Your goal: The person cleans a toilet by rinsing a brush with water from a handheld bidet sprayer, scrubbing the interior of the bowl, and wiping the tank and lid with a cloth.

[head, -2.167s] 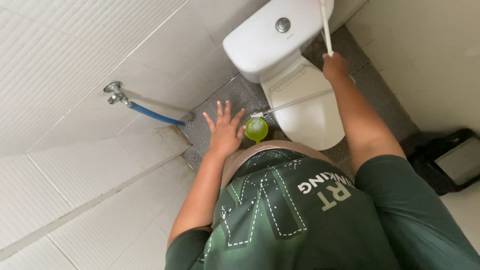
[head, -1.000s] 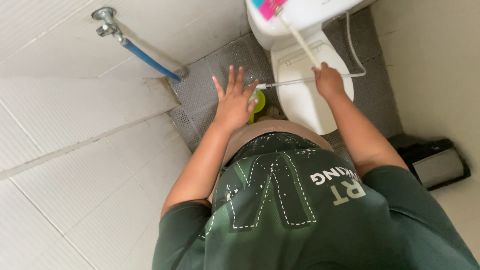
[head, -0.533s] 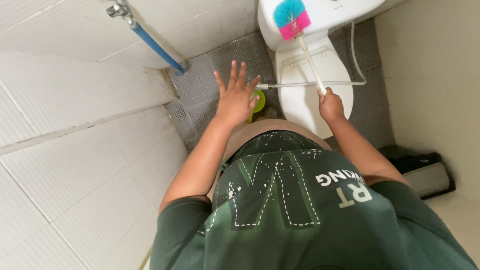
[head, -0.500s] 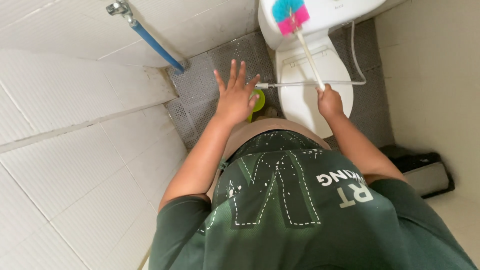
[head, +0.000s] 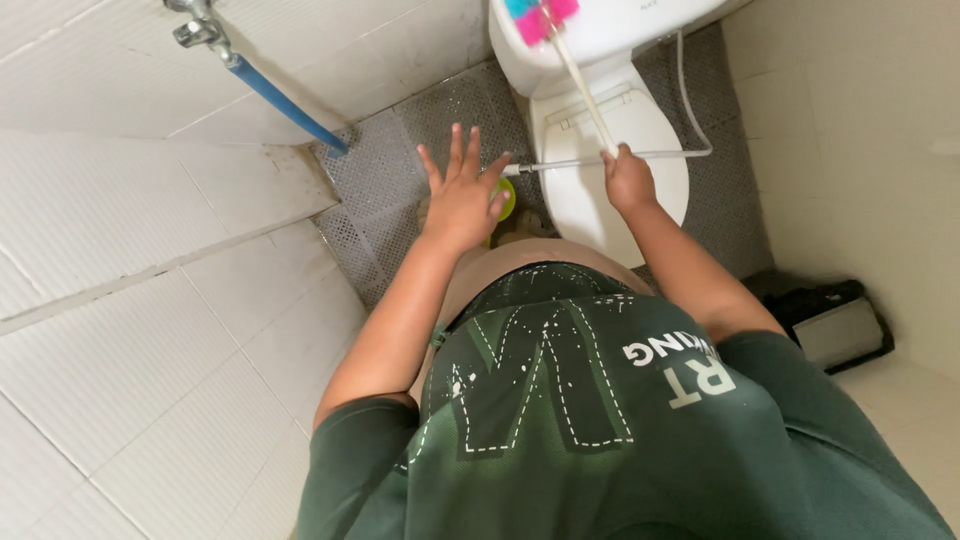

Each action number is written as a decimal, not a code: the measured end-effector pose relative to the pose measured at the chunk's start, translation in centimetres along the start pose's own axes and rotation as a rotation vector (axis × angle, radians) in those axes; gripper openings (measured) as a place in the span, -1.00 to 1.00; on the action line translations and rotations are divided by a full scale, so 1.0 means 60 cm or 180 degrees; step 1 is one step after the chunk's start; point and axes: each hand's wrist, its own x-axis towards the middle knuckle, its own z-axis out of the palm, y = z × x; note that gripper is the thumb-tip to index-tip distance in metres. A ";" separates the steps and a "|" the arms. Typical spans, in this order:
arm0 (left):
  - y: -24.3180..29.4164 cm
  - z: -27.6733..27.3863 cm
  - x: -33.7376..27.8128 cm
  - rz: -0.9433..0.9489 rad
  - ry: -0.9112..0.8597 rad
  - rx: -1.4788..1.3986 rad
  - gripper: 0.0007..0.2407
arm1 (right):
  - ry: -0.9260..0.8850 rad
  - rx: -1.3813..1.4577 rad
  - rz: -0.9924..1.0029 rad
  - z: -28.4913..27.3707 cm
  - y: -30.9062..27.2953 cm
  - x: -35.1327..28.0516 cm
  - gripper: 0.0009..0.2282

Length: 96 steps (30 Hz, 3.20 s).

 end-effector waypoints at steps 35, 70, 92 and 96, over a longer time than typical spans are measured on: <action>0.054 0.068 -0.019 -0.0024 0.0124 0.0025 -0.53 | 0.0430 0.0207 0.0114 -0.011 0.123 0.032 -0.63; 0.048 0.000 0.048 0.0219 -0.0310 0.0273 -0.56 | 0.0413 0.0586 0.0752 -0.109 0.059 0.122 -0.65; 0.034 -0.005 0.060 0.0252 -0.0604 0.0415 -0.54 | 0.0401 0.0667 0.0894 0.008 0.097 0.038 -0.65; 0.043 0.002 0.068 0.0297 -0.0666 0.0504 -0.55 | 0.0660 0.0726 0.1187 -0.048 0.131 0.047 -0.65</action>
